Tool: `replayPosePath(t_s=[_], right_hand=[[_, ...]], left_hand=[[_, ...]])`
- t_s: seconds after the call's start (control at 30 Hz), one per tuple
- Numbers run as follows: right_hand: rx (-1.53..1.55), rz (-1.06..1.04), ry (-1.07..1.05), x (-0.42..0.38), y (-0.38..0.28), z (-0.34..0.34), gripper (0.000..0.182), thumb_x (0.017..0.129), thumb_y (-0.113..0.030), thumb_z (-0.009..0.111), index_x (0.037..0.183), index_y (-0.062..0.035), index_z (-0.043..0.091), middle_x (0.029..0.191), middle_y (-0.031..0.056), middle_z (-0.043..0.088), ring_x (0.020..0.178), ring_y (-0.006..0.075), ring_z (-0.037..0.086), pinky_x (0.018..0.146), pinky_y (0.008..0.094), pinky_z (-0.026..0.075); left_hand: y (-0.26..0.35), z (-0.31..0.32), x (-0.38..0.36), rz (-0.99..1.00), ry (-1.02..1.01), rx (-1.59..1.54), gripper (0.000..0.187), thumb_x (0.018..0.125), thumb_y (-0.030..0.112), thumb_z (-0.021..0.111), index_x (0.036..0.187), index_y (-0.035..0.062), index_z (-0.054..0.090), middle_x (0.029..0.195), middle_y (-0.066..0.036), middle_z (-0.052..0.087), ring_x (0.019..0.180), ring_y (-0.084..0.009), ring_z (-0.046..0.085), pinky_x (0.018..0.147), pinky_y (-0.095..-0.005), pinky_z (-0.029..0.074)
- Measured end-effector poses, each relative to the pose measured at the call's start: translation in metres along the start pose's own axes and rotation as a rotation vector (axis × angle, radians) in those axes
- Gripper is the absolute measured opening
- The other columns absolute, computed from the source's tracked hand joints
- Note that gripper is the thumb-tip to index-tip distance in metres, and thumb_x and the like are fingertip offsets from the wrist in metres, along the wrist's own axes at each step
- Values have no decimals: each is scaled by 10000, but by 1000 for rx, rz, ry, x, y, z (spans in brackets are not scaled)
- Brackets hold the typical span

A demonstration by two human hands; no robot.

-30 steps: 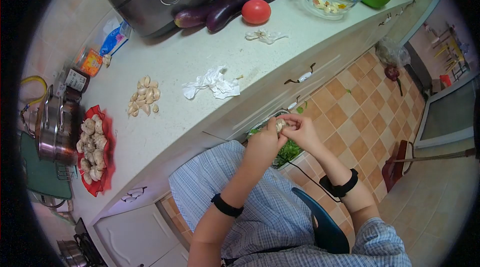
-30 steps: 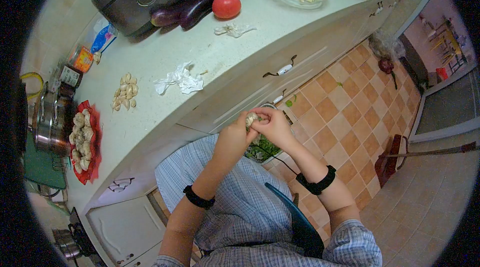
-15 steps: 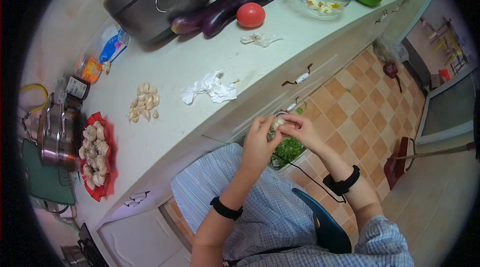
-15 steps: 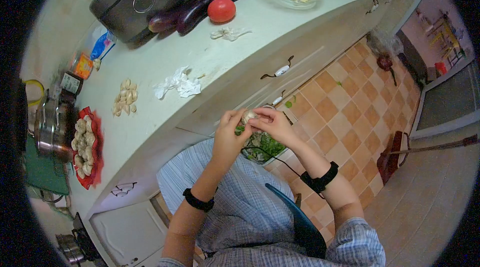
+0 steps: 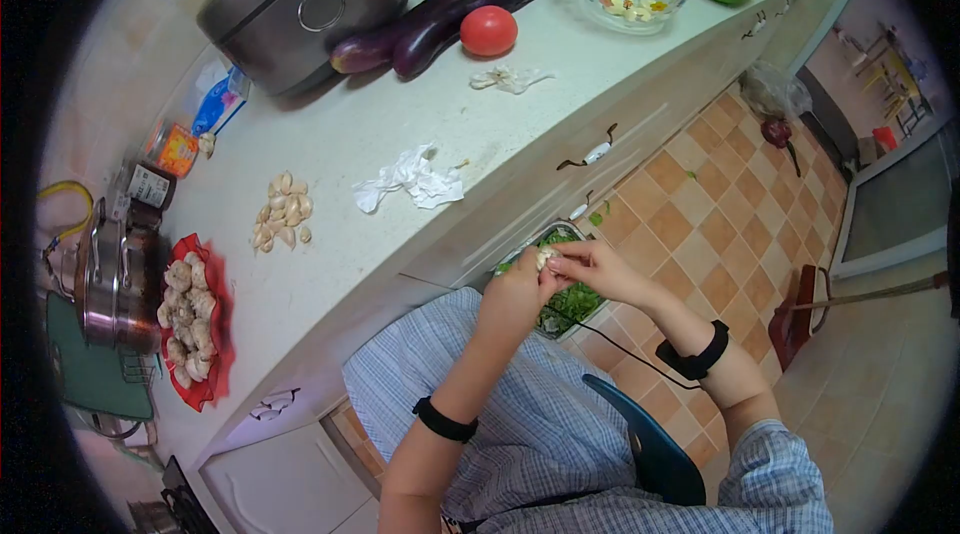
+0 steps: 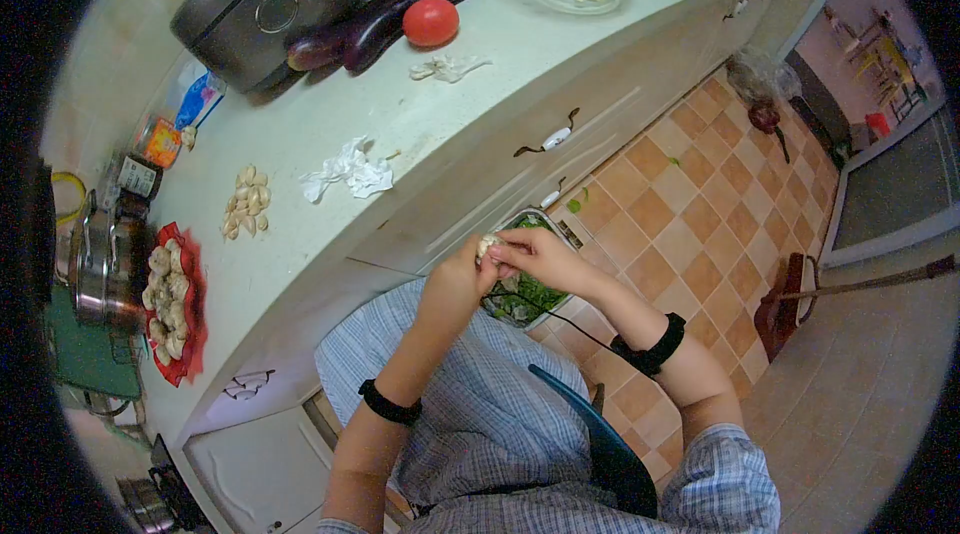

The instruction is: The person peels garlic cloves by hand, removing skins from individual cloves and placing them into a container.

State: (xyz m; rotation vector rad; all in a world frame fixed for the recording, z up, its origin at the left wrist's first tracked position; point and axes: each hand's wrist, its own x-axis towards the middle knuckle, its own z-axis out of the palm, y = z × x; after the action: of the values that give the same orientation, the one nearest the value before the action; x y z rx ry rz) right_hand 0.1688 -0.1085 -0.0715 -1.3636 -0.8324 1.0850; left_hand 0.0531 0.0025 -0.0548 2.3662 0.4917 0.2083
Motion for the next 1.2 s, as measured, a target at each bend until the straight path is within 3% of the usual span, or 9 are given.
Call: replayPosePath(t_s=[0.07, 0.13, 0.3, 0.6, 0.77, 0.87, 0.97, 1.03, 1.2], right_hand=[[-4, 2, -9, 0, 1, 0, 262, 874, -228, 480, 953, 12, 551, 753, 13, 566, 700, 67, 522, 648, 202, 439], [-53, 35, -26, -1, 0, 0, 318, 885, -205, 459, 1112, 16, 487, 868, 38, 581, 748, 69, 541, 683, 219, 462], [30, 65, -29, -5, -10, 6, 322, 903, -194, 407, 1154, 6, 432, 914, 56, 559, 748, 105, 560, 690, 230, 468], [262, -10, 60, -7, -7, -3, 313, 877, -110, 315, 1148, -8, 435, 972, 88, 530, 785, 118, 551, 692, 256, 491], [386, 16, 18, -13, -9, -13, 258, 863, -125, 401, 1082, -21, 491, 966, 81, 534, 788, 106, 544, 655, 248, 493], [24, 165, 131, -12, -27, -6, 201, 816, -131, 533, 980, -16, 550, 896, 57, 551, 788, 90, 538, 609, 234, 486], [54, 57, 205, -8, -34, 1, 215, 759, -112, 618, 945, -14, 572, 879, 50, 561, 732, 81, 544, 531, 198, 449], [-216, -242, 280, -6, -38, 8, 195, 735, -102, 634, 903, -11, 594, 820, 45, 593, 788, 115, 556, 680, 237, 442], [-129, -288, 267, -4, -32, 6, 189, 707, -73, 651, 879, -7, 609, 838, 51, 601, 804, 125, 560, 721, 249, 430]], left_hand=[[-3, 0, 0, 46, 38, 27, 265, 818, 200, 475, 976, -12, 495, 702, -206, 575, 592, -347, 574, 528, -411, 465], [-12, 1, 0, 89, 74, 56, 256, 833, 196, 460, 976, -13, 496, 692, -195, 579, 579, -320, 585, 519, -389, 472], [-1, -16, 5, -120, -56, -519, 271, 893, 175, 385, 1042, -30, 480, 732, -105, 580, 571, -143, 579, 503, -252, 480], [-19, -15, 11, -294, -165, -1212, 315, 904, 212, 380, 1035, -55, 483, 839, -103, 574, 637, -130, 560, 541, -232, 479], [-18, -21, 9, -276, -205, -1169, 330, 901, 228, 386, 1033, -53, 499, 812, -98, 573, 612, -121, 548, 576, -251, 488], [-21, -18, 7, -262, -210, -1112, 315, 887, 210, 423, 1052, -46, 503, 780, -89, 568, 598, -112, 536, 586, -253, 485], [-12, -17, 3, -203, -154, -1030, 302, 858, 154, 491, 1099, -28, 498, 770, -69, 558, 602, -97, 527, 587, -234, 474], [-8, -17, 2, -151, -97, -990, 313, 840, 123, 525, 1118, -17, 496, 767, -57, 553, 609, -91, 527, 588, -224, 468], [-1, -27, -1, 125, 53, -508, 270, 786, 73, 577, 1036, -27, 561, 714, -41, 561, 598, -99, 541, 557, -203, 431]])
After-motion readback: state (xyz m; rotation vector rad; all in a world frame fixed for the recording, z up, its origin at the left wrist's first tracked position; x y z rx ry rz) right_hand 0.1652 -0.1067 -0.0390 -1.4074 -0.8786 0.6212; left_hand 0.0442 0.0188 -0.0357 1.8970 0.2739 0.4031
